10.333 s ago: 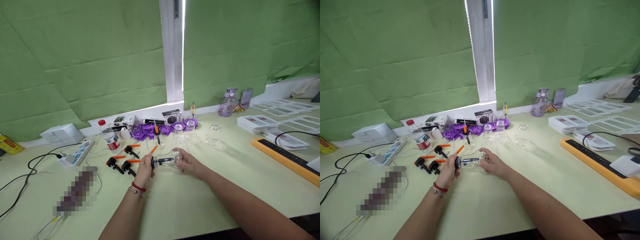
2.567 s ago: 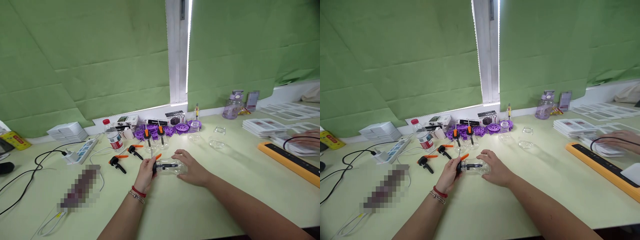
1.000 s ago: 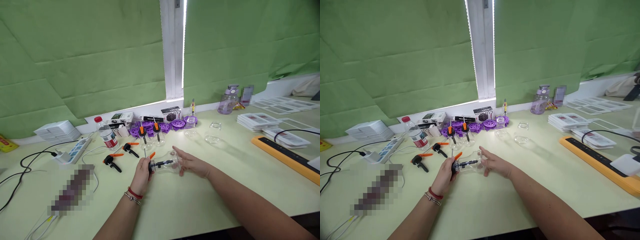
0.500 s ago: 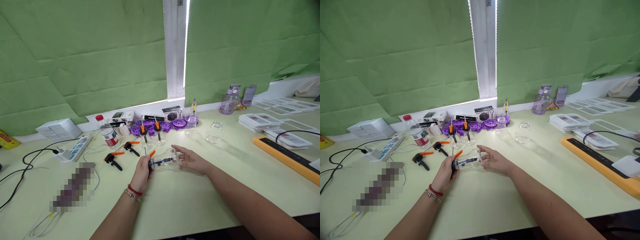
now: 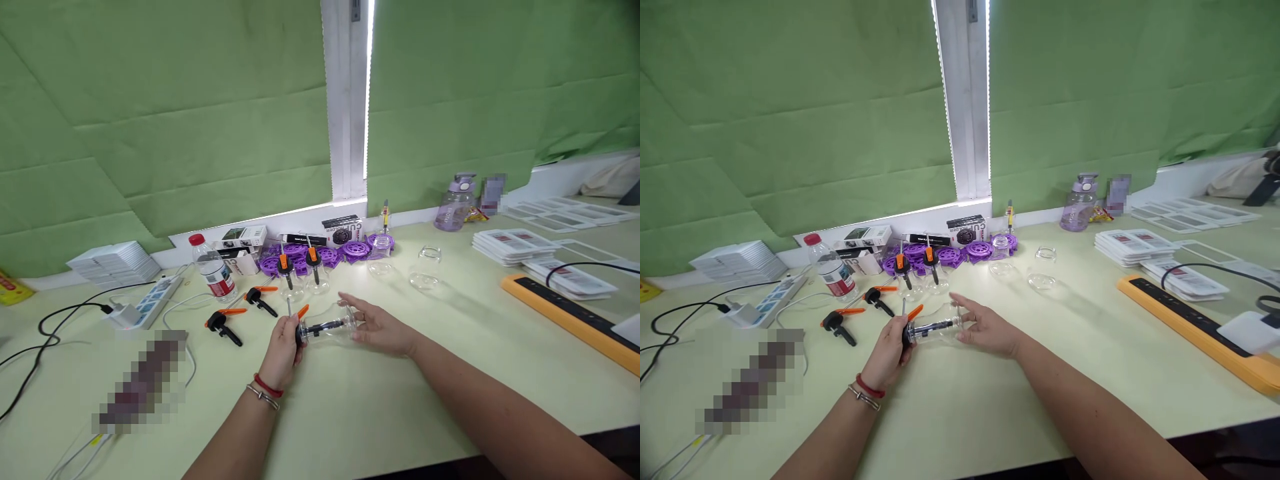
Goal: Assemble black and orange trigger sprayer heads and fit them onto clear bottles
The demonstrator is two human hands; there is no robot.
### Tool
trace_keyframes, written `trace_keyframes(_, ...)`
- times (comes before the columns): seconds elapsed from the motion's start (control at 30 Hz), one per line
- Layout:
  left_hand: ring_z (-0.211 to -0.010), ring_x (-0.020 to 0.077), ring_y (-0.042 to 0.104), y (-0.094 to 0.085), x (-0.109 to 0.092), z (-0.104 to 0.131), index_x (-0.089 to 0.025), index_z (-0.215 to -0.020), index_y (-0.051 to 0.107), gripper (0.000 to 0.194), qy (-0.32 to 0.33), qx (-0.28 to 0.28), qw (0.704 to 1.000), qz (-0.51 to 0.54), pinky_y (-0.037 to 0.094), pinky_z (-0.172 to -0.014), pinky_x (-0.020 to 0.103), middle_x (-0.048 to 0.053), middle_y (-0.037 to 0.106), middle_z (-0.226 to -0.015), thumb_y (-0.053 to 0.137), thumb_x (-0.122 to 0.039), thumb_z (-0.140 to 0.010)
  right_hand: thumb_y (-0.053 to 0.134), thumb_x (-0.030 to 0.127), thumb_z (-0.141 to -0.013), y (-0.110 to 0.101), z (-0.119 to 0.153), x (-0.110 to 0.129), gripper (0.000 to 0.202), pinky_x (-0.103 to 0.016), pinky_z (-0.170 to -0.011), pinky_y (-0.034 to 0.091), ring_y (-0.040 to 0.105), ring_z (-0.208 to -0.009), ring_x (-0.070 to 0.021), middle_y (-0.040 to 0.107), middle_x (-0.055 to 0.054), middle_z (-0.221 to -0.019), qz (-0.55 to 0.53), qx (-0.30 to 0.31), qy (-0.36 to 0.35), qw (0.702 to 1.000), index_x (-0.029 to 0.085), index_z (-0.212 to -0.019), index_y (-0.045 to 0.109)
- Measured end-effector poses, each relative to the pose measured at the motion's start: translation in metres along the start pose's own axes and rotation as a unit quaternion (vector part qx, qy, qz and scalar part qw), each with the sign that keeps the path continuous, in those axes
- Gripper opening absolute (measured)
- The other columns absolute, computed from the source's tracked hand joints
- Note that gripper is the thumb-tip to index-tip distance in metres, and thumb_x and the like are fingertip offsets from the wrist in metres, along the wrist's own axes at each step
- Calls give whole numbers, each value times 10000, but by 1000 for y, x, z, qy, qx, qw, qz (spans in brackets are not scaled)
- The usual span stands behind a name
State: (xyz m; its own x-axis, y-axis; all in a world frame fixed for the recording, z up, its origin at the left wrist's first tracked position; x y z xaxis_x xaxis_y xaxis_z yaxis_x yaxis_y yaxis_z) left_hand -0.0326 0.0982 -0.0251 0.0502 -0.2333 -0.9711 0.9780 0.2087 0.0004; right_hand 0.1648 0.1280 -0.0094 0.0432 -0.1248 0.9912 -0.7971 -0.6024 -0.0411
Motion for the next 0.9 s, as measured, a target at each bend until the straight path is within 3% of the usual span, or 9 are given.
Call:
trace_keyframes(0.13, -351, 48, 349, 5, -3, 2, -190, -789, 485, 347, 17, 7, 1000, -12, 185, -321, 175, -82, 432, -522, 480, -537, -781, 549, 564, -797, 5, -3, -20, 660, -223, -473, 473, 599, -608, -111, 615, -92, -979, -19, 2, 75, 997, 182, -1319, 418)
trace_keyframes(0.23, -345, 47, 338, 10, -6, 5, -191, -762, 471, 345, 22, 29, 999, -16, 200, -318, 180, -79, 438, -516, 464, -535, -791, 312, 672, -842, 2, -4, -34, 702, -199, -341, 357, 536, -426, -107, 624, -64, -699, -5, -20, 132, 991, 100, -1194, 515)
trace_keyframes(0.33, -332, 45, 328, 8, -7, 5, -192, -746, 464, 347, 18, 31, 999, -9, 188, -314, 183, -79, 441, -509, 463, -536, -788, 380, 650, -833, -2, -3, -24, 667, -229, -464, 461, 605, -612, -137, 650, -123, -922, 15, -13, 102, 995, 129, -1223, 527)
trace_keyframes(0.47, -321, 48, 321, 2, -8, 3, -195, -727, 452, 345, 17, 7, 1000, -6, 173, -313, 187, -73, 453, -490, 440, -533, -793, 736, 430, -677, -1, 0, 4, 816, -294, -803, 495, 540, -1013, -174, 396, -104, -1374, 34, 10, -11, 999, 283, -1384, 356)
trace_keyframes(0.57, -323, 51, 323, 4, -9, 5, -198, -716, 437, 349, 24, 2, 1000, -13, 177, -313, 185, -77, 442, -477, 441, -539, -791, 696, 452, -716, 3, -1, 1, 753, -260, -684, 509, 589, -839, -132, 527, -98, -1201, 20, 2, 1, 1000, 244, -1366, 378)
trace_keyframes(0.63, -333, 54, 339, 8, -12, 8, -201, -718, 428, 356, 44, 8, 999, -20, 202, -317, 183, -81, 439, -478, 460, -550, -780, 523, 569, -807, 7, -3, -12, 635, -219, -489, 467, 594, -603, -110, 622, -69, -901, 0, -6, 61, 998, 169, -1295, 443)
trace_keyframes(0.73, -338, 55, 349, 10, -16, 9, -203, -718, 416, 362, 72, 19, 997, -25, 229, -321, 182, -83, 445, -480, 481, -556, -770, 261, 676, -850, 8, -3, -27, 705, -195, -351, 364, 540, -420, -109, 596, -40, -642, -9, -17, 131, 991, 93, -1144, 526)
trace_keyframes(0.8, -325, 53, 331, 7, -16, 8, -204, -712, 410, 358, 67, 17, 997, -17, 215, -313, 183, -81, 452, -477, 471, -552, -773, 273, 677, -847, 6, -2, -24, 718, -206, -400, 414, 591, -524, -134, 627, -82, -730, -1, -8, 115, 993, 92, -1191, 510)
trace_keyframes(0.9, -313, 51, 317, -1, -13, 4, -205, -710, 403, 340, 48, -9, 999, 5, 200, -309, 182, -78, 464, -473, 446, -534, -787, 590, 563, -767, 3, -1, -5, 749, -251, -649, 513, 568, -980, -197, 520, -144, -1229, 27, 9, 27, 999, 233, -1388, 331)
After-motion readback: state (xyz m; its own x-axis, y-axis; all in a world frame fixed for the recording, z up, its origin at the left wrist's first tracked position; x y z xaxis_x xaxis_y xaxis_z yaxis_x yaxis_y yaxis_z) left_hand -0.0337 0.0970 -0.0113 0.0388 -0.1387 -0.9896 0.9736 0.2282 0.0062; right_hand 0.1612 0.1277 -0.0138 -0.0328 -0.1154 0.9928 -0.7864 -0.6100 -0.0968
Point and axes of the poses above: each hand's wrist, its own z-axis away from the middle knuckle, its own y-axis out of the palm, x = y × z, the point moved 8 cm from there along -z, towards the middle knuckle
